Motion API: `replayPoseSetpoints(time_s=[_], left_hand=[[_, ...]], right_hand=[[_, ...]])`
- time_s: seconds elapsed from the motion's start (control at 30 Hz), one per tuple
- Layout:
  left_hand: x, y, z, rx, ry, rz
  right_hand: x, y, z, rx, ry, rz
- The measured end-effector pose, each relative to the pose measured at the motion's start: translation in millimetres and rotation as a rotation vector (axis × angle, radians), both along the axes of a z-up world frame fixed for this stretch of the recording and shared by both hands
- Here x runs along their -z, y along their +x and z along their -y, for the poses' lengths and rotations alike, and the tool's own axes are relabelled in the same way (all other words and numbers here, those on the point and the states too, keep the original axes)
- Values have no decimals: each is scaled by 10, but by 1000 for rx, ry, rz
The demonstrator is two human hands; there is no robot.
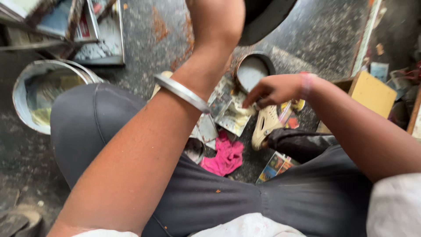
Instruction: The person sits on the floor and scrubs the interior and exterior surfaces of several round metal containers using a sanding block and a cloth. They rotate the containers to access different areas and occasionally wipe away debris.
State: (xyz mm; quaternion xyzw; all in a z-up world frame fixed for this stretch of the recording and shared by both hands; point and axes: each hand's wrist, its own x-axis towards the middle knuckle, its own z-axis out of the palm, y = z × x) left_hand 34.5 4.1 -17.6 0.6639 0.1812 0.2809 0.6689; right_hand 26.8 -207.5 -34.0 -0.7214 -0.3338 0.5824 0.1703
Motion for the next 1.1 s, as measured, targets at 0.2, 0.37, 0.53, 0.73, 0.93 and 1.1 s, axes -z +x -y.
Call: replayPoseSetpoints(time_s=[0.2,0.37,0.53,0.73,0.93,1.1], left_hand=[[-417,-292,-116,231,-157,-96],[-584,-574,82,485,-82,-236],[-443,-617,333,557,-33,-211],[-323,-576,418,637,-229,-112],[-309,-591,389,667,-191,-148],[-282,-620,410,680,-81,-143]], right_hand=[[-1691,-870,-73,412,186,682],[-1567,-1118,-97,587,461,1161],[-1435,-1059,-58,349,386,1489],[-1155,-1076,-23,197,-60,1281],[-1237,-1069,178,333,305,1465],[-1091,-1056,-72,149,91,1418]])
